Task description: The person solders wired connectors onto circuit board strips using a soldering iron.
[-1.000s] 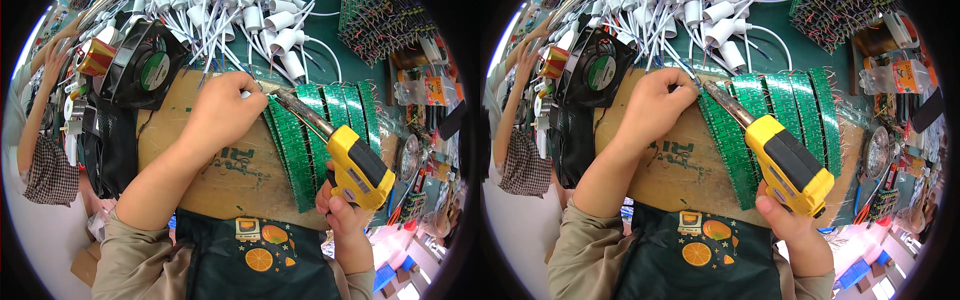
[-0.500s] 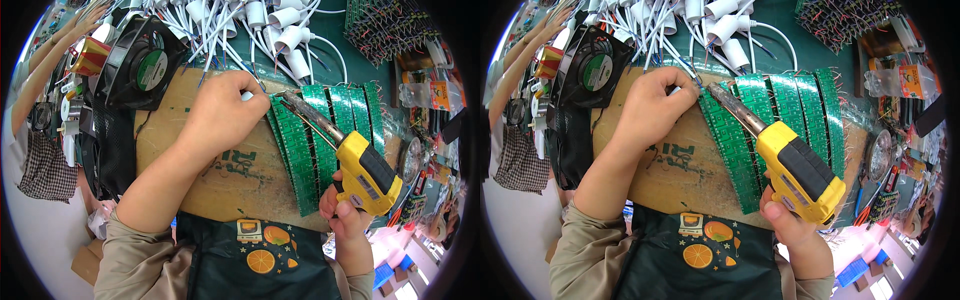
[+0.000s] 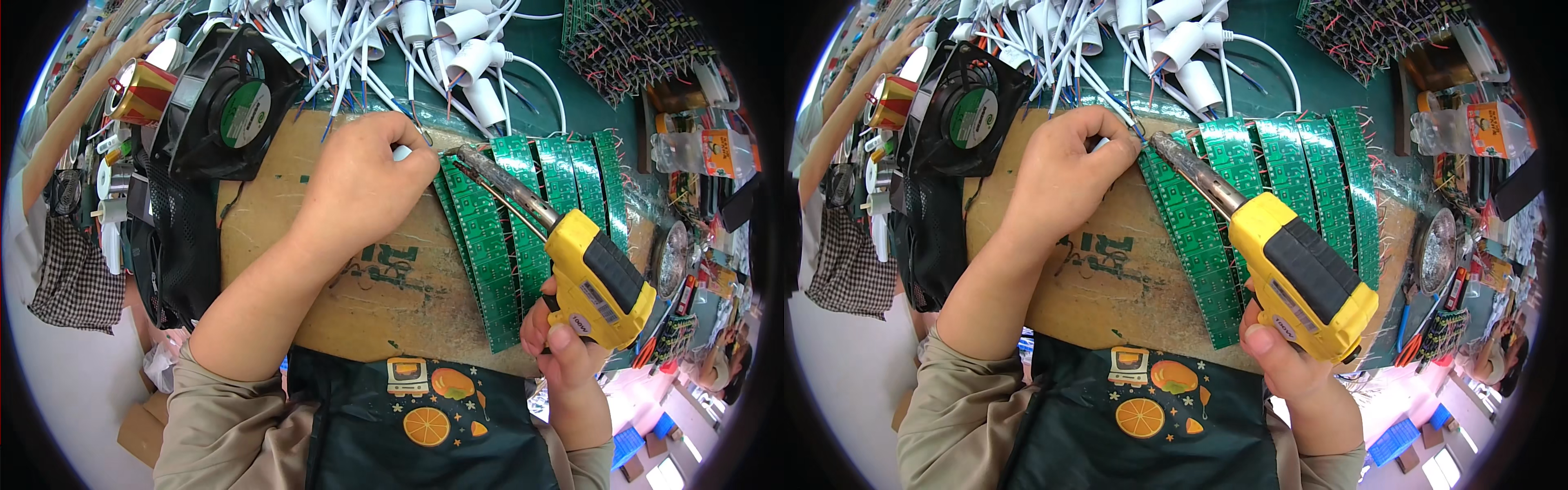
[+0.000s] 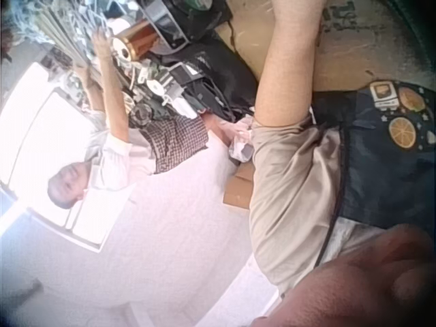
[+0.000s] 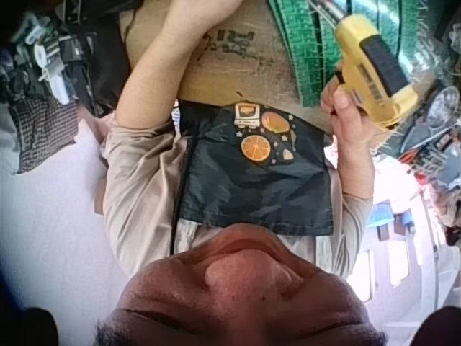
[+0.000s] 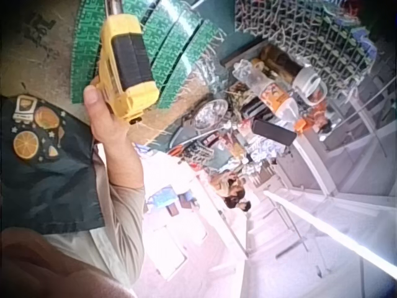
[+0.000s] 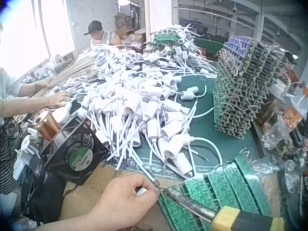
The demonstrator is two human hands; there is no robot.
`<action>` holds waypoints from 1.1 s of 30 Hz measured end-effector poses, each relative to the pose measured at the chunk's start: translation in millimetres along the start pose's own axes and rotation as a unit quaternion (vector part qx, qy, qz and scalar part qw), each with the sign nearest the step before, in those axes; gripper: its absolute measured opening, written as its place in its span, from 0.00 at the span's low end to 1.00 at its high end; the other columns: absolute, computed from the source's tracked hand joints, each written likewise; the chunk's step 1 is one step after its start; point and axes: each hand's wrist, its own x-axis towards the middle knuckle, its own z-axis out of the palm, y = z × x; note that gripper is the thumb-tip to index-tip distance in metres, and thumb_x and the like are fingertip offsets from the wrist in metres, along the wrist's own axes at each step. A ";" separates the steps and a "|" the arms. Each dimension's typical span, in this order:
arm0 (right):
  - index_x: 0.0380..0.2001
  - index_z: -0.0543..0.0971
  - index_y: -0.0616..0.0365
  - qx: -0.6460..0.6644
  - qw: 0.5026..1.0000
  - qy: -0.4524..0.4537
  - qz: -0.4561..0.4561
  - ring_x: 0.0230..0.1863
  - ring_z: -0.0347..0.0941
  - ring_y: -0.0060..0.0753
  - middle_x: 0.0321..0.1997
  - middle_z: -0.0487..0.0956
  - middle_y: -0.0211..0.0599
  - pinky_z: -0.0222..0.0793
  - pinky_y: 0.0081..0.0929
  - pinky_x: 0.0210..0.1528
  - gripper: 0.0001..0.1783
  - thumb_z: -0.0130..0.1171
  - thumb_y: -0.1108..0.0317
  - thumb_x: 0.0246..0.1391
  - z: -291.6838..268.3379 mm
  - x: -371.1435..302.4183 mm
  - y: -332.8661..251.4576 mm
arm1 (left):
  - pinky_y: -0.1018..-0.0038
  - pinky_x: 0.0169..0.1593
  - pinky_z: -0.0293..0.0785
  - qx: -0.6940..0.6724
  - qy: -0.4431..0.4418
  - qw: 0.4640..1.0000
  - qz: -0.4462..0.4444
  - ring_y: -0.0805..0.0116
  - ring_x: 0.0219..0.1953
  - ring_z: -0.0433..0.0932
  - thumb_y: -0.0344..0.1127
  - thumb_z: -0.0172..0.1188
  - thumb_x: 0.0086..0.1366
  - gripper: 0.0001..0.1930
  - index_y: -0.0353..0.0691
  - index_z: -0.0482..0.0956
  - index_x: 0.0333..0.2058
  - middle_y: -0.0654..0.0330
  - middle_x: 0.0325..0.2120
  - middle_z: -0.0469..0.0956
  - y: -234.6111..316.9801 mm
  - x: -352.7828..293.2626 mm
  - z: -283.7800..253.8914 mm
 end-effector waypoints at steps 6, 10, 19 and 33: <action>0.52 0.68 0.71 0.003 1.000 -0.008 0.003 0.23 0.69 0.25 0.26 0.74 0.36 0.65 0.22 0.27 0.30 0.65 0.65 0.49 -4.3 -2.6 2.1 | 0.77 0.33 0.68 -0.002 0.002 1.000 0.017 0.77 0.27 0.72 0.32 0.59 0.57 0.08 0.32 0.78 0.27 0.63 0.22 0.77 0.2 -0.1 -0.3; 0.53 0.68 0.67 -0.013 1.000 -0.024 -0.009 0.26 0.70 0.25 0.32 0.75 0.38 0.66 0.23 0.28 0.29 0.64 0.67 0.50 -7.8 -3.0 5.6 | 0.77 0.33 0.69 0.004 -0.002 1.000 0.011 0.77 0.27 0.72 0.32 0.60 0.57 0.08 0.32 0.78 0.28 0.62 0.22 0.77 0.9 -1.0 -0.9; 0.57 0.66 0.64 -0.023 0.999 -0.024 0.006 0.30 0.70 0.27 0.39 0.74 0.40 0.67 0.24 0.30 0.32 0.63 0.67 0.51 -8.0 -2.9 5.7 | 0.76 0.31 0.68 0.002 -0.006 1.000 0.003 0.78 0.26 0.71 0.33 0.60 0.57 0.08 0.32 0.79 0.28 0.63 0.22 0.76 3.2 0.0 -2.1; 0.55 0.68 0.70 0.000 0.999 -0.024 -0.024 0.21 0.68 0.24 0.26 0.74 0.38 0.63 0.21 0.23 0.32 0.65 0.64 0.50 -2.5 -1.3 2.0 | 0.75 0.32 0.69 0.014 -0.007 1.000 0.020 0.76 0.25 0.72 0.34 0.60 0.56 0.09 0.32 0.78 0.27 0.61 0.20 0.76 2.2 0.3 -3.5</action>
